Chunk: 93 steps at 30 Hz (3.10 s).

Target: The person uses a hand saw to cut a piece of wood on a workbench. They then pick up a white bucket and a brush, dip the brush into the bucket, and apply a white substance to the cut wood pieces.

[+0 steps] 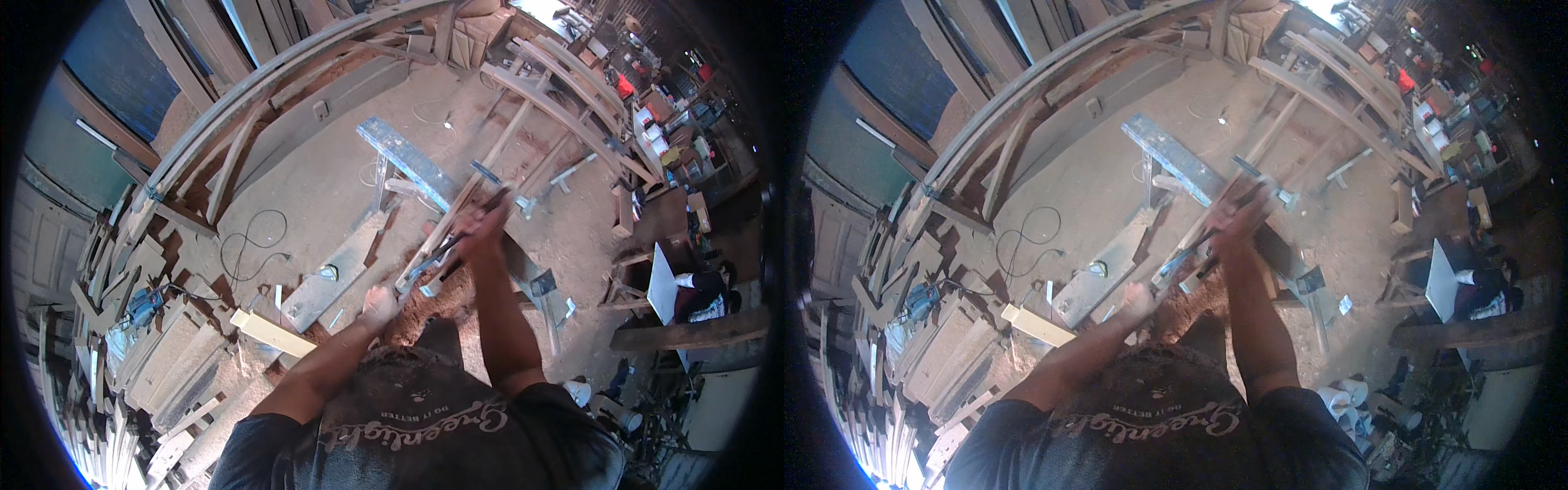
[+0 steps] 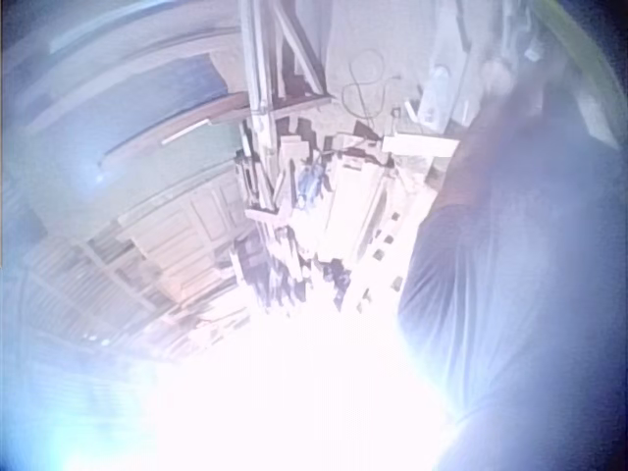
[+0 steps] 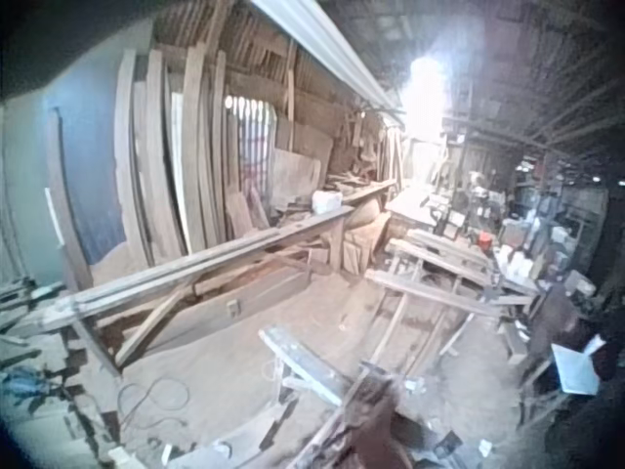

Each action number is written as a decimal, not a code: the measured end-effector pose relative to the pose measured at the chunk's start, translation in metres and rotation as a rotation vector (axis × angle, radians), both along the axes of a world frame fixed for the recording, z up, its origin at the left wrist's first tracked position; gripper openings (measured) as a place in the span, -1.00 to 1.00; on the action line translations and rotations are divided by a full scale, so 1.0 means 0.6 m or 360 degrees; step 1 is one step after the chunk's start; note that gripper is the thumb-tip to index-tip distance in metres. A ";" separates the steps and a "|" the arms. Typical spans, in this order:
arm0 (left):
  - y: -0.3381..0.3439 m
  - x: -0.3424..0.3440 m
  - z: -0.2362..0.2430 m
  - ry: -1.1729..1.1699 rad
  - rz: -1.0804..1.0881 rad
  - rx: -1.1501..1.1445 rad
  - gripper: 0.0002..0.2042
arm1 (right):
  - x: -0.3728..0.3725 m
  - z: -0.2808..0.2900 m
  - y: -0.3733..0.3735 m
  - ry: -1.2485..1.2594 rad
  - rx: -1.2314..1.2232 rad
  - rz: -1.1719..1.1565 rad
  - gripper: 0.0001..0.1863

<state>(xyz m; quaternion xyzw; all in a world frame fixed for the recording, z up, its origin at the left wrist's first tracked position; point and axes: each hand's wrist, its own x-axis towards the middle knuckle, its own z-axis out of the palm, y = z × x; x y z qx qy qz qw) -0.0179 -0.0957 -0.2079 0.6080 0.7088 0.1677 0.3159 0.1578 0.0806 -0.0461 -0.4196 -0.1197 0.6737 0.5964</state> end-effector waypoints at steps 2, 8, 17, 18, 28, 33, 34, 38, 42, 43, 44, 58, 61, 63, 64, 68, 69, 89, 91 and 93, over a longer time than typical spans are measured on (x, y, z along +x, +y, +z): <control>-0.010 -0.003 -0.026 0.0059 -0.0038 -0.0042 -0.47 | 0.057 0.060 -0.025 0.0092 0.0177 0.0052 -0.28; -0.027 0.019 0.011 -0.0049 0.0081 -0.0089 -0.44 | 0.224 0.078 -0.011 -0.1010 0.0216 0.0103 -0.52; -0.090 -0.013 -0.136 -0.0055 0.0255 -0.0018 -0.47 | 0.318 -0.041 0.024 -0.2590 0.0602 0.0190 -0.52; -0.122 -0.052 -0.200 -0.0292 0.0318 -0.0183 -0.47 | 0.312 -0.042 0.032 -0.2698 0.0750 0.0171 -0.53; -0.518 -0.147 -0.123 -0.1839 0.2371 -0.0858 -0.04 | 0.232 -0.040 0.017 -0.2657 0.1278 0.1148 -0.37; -0.658 -0.091 -0.131 -0.2360 0.3137 -0.0307 -0.20 | 0.158 -0.011 0.059 -0.2712 0.1346 0.1314 -0.32; -0.645 -0.059 -0.114 -0.2371 0.3101 -0.0250 -0.19 | 0.145 -0.016 0.075 -0.2782 0.1281 0.1349 -0.33; -0.807 0.020 -0.113 -0.2330 0.3070 -0.0377 -0.13 | 0.118 -0.085 0.096 -0.2797 0.1484 0.1112 -0.34; -0.787 0.152 -0.148 -0.0578 0.1666 -0.1689 -0.23 | 0.132 -0.125 0.098 -0.2927 0.1512 0.1011 -0.34; -0.750 0.192 -0.117 -0.1007 0.2401 -0.1512 -0.28 | 0.142 -0.129 0.093 -0.3033 0.1524 0.0948 -0.34; -0.712 0.226 -0.069 -0.1413 0.2992 -0.1283 -0.32 | 0.146 -0.130 0.088 -0.3117 0.1566 0.0888 -0.34; -0.557 -0.060 -0.167 -0.0312 0.2150 -0.0779 -0.24 | 0.134 -0.157 0.081 -0.3033 0.1334 0.1001 -0.26; -0.501 -0.140 -0.163 -0.0196 0.2078 -0.0820 -0.13 | 0.143 -0.149 0.064 -0.3338 0.1452 0.0868 -0.25; -0.463 -0.191 -0.170 -0.0053 0.2019 -0.0870 -0.07 | 0.149 -0.134 0.031 -0.3254 0.1568 0.0637 -0.29; -0.460 -0.214 -0.199 -0.0085 0.2092 -0.0872 0.00 | 0.137 -0.113 -0.009 -0.3140 0.1623 0.0552 -0.32; -0.434 -0.303 -0.326 0.0050 0.2129 -0.0925 0.11 | 0.216 -0.151 -0.200 -0.2885 0.1583 0.0706 -0.41; -0.428 -0.333 -0.350 0.0051 0.2182 -0.0896 0.16 | 0.220 -0.150 -0.262 -0.3245 0.1604 0.0719 -0.44; -0.562 -0.102 -0.246 -0.0626 0.1887 0.0333 0.12 | 0.209 -0.287 -0.511 -0.2573 0.0822 0.2212 -0.36; -0.579 -0.105 -0.049 -0.1078 0.1860 0.0358 0.20 | 0.134 -0.301 -0.490 -0.2317 0.1003 0.2193 -0.35; -0.619 -0.073 0.038 -0.0862 0.1837 0.0623 0.23 | 0.063 -0.299 -0.474 -0.1986 0.1138 0.2200 -0.34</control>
